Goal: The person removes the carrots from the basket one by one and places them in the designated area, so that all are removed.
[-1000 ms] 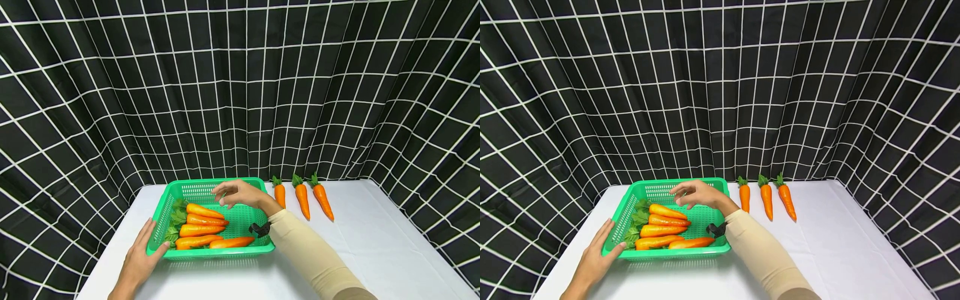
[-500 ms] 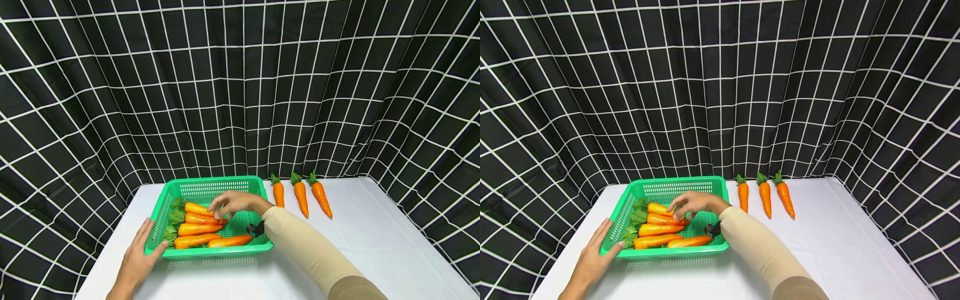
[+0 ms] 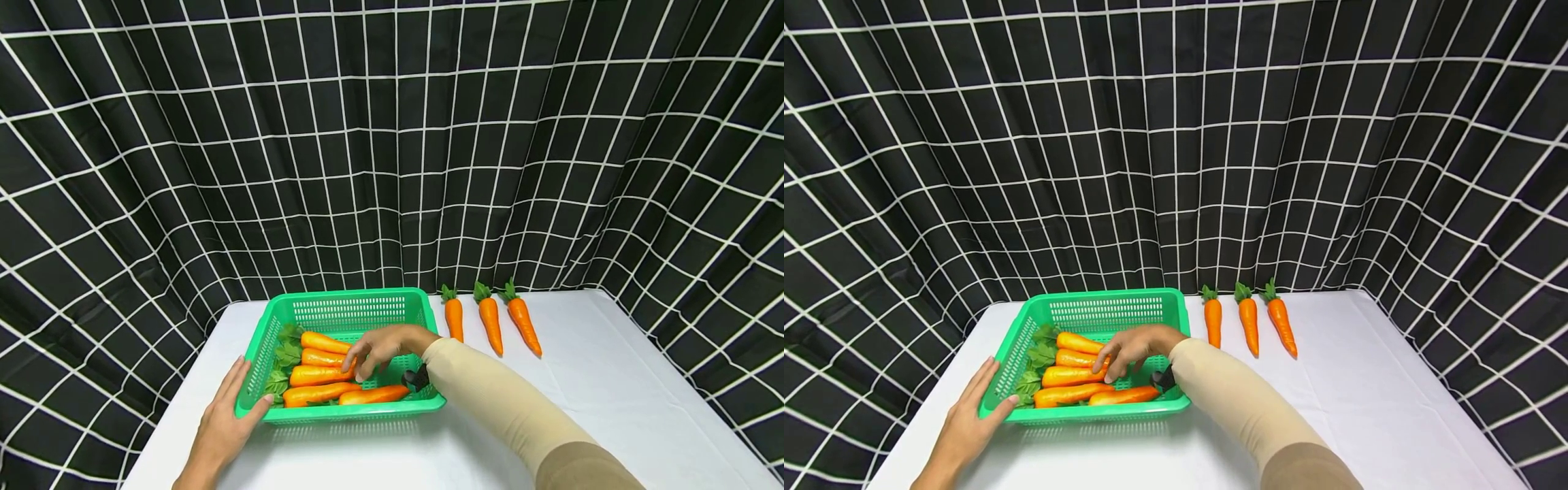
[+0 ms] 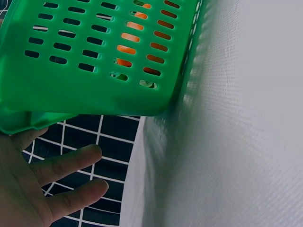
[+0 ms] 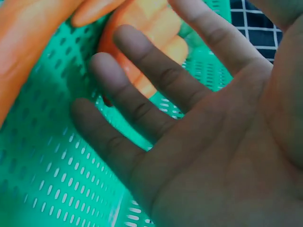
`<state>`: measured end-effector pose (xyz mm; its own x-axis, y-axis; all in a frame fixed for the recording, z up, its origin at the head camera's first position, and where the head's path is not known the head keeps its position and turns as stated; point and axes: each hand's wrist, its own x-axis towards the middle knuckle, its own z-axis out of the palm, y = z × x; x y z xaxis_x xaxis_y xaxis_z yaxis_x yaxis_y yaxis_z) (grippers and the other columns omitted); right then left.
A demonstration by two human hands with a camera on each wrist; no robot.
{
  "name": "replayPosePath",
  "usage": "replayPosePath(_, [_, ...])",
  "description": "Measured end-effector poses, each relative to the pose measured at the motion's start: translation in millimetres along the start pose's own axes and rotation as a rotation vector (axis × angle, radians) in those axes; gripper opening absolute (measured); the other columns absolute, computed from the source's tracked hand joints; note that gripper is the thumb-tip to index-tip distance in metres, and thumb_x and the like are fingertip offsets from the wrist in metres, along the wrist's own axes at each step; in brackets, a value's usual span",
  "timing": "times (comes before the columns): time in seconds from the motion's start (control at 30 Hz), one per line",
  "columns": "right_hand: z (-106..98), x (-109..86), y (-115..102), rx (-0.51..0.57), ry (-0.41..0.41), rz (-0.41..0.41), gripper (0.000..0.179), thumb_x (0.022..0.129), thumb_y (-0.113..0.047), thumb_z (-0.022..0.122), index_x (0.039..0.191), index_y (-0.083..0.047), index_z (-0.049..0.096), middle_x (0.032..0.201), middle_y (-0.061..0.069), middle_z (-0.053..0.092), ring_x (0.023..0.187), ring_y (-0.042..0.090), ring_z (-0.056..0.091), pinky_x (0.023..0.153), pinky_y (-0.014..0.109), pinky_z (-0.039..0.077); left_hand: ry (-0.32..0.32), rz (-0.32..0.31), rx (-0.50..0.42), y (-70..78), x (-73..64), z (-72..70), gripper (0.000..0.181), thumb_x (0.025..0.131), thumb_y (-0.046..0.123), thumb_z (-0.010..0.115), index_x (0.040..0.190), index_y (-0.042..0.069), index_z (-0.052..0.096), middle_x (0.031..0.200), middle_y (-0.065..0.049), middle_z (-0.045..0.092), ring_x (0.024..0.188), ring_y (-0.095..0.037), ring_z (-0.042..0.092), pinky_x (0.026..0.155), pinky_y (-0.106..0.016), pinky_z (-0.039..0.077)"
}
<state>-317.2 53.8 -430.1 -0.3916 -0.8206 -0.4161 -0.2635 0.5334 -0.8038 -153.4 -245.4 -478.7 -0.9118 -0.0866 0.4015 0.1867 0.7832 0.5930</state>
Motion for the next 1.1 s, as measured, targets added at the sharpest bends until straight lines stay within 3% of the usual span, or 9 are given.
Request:
replayPosePath(0.53, [8.5, -1.4, -1.5, -0.049, -0.131, 0.169, 0.03, 0.085, -0.015, 0.074, 0.112, -0.027, 0.07, 0.102, -0.001, 0.069, 0.095, 0.017, 0.062, 0.077, 0.047, 0.054, -0.005, -0.007, 0.008, 1.4, -0.9, -0.6, 0.076, 0.087, 0.04, 0.069, 0.149, 0.009, 0.037, 0.157, -0.003, 0.026, 0.13, -0.047, 0.036, 0.095, -0.067, 0.033])
replayPosePath(0.97, [13.2, -5.0, -3.9, -0.002, -0.145, 0.227, 0.043, 0.082, -0.007, 0.077, 0.116, -0.032, 0.067, 0.097, 0.01, 0.071, 0.081, 0.028, 0.066, 0.071, 0.047, 0.056, -0.014, -0.018, 0.019, 2.3, -1.8, -0.8, 0.077, 0.087, 0.04, 0.07, 0.149, 0.008, 0.037, 0.156, -0.005, 0.026, 0.131, -0.046, 0.035, 0.096, -0.066, 0.032])
replayPosePath(1.1, [13.3, -5.0, -4.5, 0.009, -0.168, 0.237, 0.046, 0.082, -0.007, 0.077, 0.119, -0.032, 0.065, 0.098, 0.011, 0.07, 0.081, 0.025, 0.066, 0.067, 0.042, 0.057, -0.016, -0.021, 0.021, 3.8, -1.5, -1.4, 0.076, 0.087, 0.04, 0.069, 0.149, 0.008, 0.037, 0.156, -0.005, 0.026, 0.131, -0.046, 0.035, 0.095, -0.067, 0.033])
